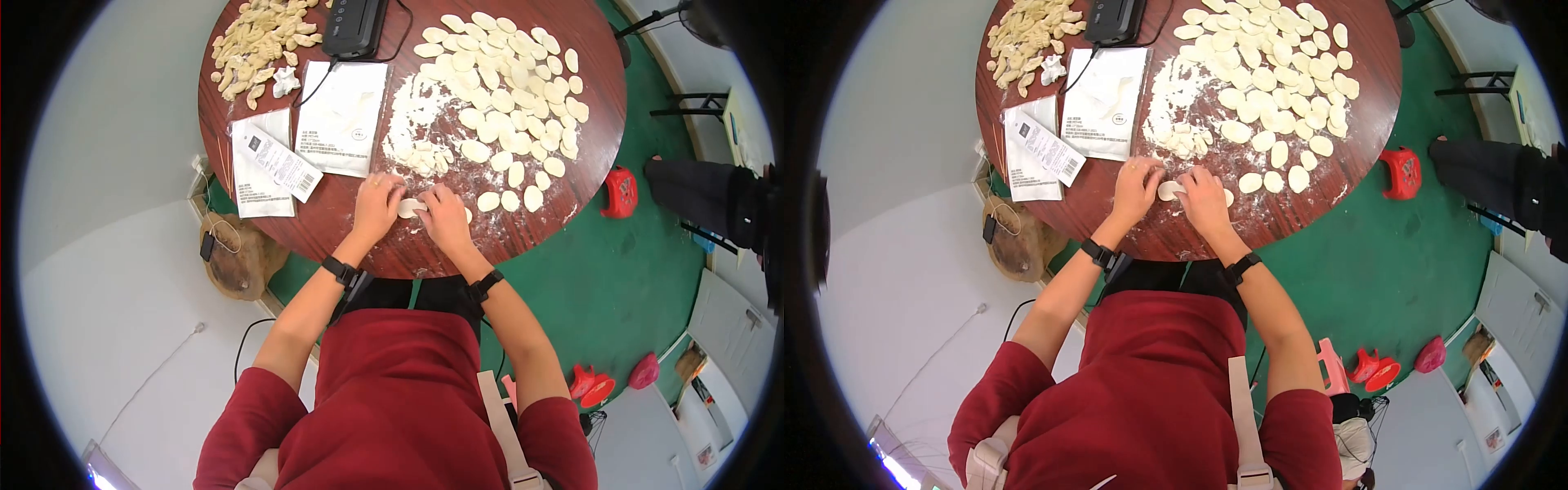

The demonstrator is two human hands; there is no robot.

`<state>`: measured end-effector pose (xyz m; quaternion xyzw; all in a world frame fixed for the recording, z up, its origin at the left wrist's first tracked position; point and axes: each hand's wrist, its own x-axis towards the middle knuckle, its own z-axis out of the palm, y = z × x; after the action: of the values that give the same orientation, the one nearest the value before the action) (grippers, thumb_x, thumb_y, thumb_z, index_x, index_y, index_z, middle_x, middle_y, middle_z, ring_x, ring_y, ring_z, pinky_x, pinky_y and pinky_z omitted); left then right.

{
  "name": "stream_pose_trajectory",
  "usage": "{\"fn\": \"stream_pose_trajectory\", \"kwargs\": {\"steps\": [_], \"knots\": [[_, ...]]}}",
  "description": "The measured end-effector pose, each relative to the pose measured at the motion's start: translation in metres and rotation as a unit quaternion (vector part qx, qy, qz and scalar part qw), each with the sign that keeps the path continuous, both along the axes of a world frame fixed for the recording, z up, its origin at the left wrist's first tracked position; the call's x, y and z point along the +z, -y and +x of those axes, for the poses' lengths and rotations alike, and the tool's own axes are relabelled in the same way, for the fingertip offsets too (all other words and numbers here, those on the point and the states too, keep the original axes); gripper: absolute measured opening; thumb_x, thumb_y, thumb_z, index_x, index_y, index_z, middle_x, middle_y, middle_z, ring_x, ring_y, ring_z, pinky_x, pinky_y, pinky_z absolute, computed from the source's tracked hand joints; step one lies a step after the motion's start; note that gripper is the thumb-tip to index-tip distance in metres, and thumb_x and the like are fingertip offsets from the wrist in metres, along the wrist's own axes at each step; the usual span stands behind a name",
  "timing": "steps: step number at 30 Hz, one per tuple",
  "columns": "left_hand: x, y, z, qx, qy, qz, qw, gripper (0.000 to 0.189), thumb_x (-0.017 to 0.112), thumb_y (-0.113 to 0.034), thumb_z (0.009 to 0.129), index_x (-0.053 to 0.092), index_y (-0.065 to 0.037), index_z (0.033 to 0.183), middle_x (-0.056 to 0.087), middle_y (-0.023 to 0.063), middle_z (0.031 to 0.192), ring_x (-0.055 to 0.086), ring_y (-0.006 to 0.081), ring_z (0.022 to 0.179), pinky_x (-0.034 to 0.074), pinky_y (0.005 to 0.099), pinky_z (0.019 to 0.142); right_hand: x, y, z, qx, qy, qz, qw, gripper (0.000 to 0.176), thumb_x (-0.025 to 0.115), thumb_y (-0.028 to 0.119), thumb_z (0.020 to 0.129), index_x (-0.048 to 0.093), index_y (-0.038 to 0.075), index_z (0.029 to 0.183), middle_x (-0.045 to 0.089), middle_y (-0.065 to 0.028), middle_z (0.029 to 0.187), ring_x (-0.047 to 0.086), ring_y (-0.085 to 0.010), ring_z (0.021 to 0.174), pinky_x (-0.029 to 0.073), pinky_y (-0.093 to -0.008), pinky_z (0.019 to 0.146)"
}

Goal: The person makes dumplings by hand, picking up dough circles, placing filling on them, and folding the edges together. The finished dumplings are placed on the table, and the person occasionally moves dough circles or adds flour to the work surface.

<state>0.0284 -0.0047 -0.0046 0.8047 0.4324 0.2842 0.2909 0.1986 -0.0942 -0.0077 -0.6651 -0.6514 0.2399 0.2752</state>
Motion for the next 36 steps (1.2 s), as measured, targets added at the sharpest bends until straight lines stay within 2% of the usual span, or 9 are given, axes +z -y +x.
{"fn": "stream_pose_trajectory", "kwargs": {"steps": [2,8,16,20,22,24,26,29,36], "knots": [[0.008,0.010,-0.009,-0.057,-0.063,-0.054,0.995,0.019,0.074,-0.014,0.087,0.067,-0.005,0.102,0.066,0.0119,0.100,0.060,0.0351,0.095,0.048,0.0448,0.086,-0.005,-0.003,-0.004,0.002,0.008,0.008,1.000,0.027,0.077,0.013,0.081,0.063,0.010,0.103,0.058,-0.0085,0.096,0.060,-0.0294,0.099,0.044,-0.0438,0.080],[0.012,0.022,-0.012,-0.056,-0.094,-0.094,0.990,0.030,0.083,-0.009,0.076,0.063,-0.007,0.097,0.061,0.0096,0.103,0.057,0.0347,0.103,0.048,0.0455,0.087,0.001,-0.008,-0.003,-0.037,-0.128,-0.116,0.984,0.026,0.078,0.009,0.078,0.066,0.010,0.101,0.065,-0.0070,0.091,0.063,-0.0298,0.091,0.047,-0.0433,0.081],[0.011,0.008,-0.016,-0.130,-0.052,0.040,0.989,0.014,0.068,-0.001,0.078,0.061,-0.008,0.088,0.060,0.0070,0.100,0.058,0.0328,0.101,0.047,0.0453,0.084,0.025,0.000,0.007,0.069,0.014,0.098,0.993,0.010,0.074,0.005,0.078,0.070,0.009,0.086,0.065,-0.0033,0.091,0.060,-0.0253,0.093,0.046,-0.0402,0.078],[0.021,0.012,-0.033,-0.200,-0.082,0.005,0.976,0.016,0.065,0.003,0.078,0.061,-0.008,0.088,0.061,0.0065,0.103,0.058,0.0310,0.104,0.046,0.0444,0.086,0.018,0.013,0.019,0.156,-0.002,0.054,0.986,0.009,0.073,0.004,0.079,0.069,0.009,0.086,0.065,-0.0035,0.090,0.061,-0.0257,0.093,0.046,-0.0403,0.076],[0.025,0.015,-0.038,-0.164,-0.058,-0.011,0.985,0.017,0.063,0.003,0.080,0.063,-0.008,0.092,0.061,0.0077,0.104,0.058,0.0331,0.105,0.044,0.0460,0.089,0.027,0.015,0.026,0.036,-0.053,0.071,0.995,0.009,0.072,0.003,0.080,0.069,0.008,0.087,0.067,-0.0054,0.090,0.062,-0.0275,0.090,0.047,-0.0410,0.077],[0.025,0.015,-0.030,-0.133,-0.054,0.004,0.990,0.019,0.063,0.002,0.081,0.064,-0.009,0.098,0.061,0.0091,0.107,0.057,0.0340,0.108,0.044,0.0464,0.092,0.026,0.013,0.040,0.014,-0.066,0.078,0.995,0.007,0.070,0.003,0.084,0.069,0.007,0.089,0.069,-0.0084,0.091,0.063,-0.0302,0.089,0.048,-0.0428,0.077],[0.023,0.012,-0.012,-0.101,-0.048,0.021,0.994,0.023,0.063,0.001,0.083,0.065,-0.009,0.103,0.060,0.0106,0.111,0.056,0.0348,0.111,0.043,0.0468,0.095,0.023,0.010,0.050,-0.133,-0.026,0.077,0.988,0.008,0.070,0.004,0.086,0.070,0.005,0.093,0.070,-0.0107,0.092,0.064,-0.0319,0.087,0.048,-0.0442,0.077],[0.009,0.004,0.029,-0.030,-0.088,0.079,0.993,0.038,0.065,-0.008,0.091,0.060,-0.010,0.128,0.054,0.0167,0.132,0.048,0.0397,0.124,0.038,0.0511,0.107,0.022,0.003,0.066,-0.171,0.001,0.093,0.981,0.009,0.069,0.006,0.090,0.070,0.004,0.099,0.070,-0.0112,0.092,0.063,-0.0313,0.084,0.048,-0.0431,0.076],[-0.021,0.005,0.074,-0.097,-0.112,0.105,0.983,0.058,0.067,-0.020,0.095,0.045,-0.014,0.148,0.039,0.0184,0.149,0.034,0.0388,0.140,0.024,0.0557,0.123,0.030,-0.010,0.079,-0.218,-0.001,0.086,0.972,0.010,0.063,0.007,0.096,0.069,0.003,0.103,0.069,-0.0115,0.091,0.063,-0.0301,0.083,0.048,-0.0425,0.076]]}}
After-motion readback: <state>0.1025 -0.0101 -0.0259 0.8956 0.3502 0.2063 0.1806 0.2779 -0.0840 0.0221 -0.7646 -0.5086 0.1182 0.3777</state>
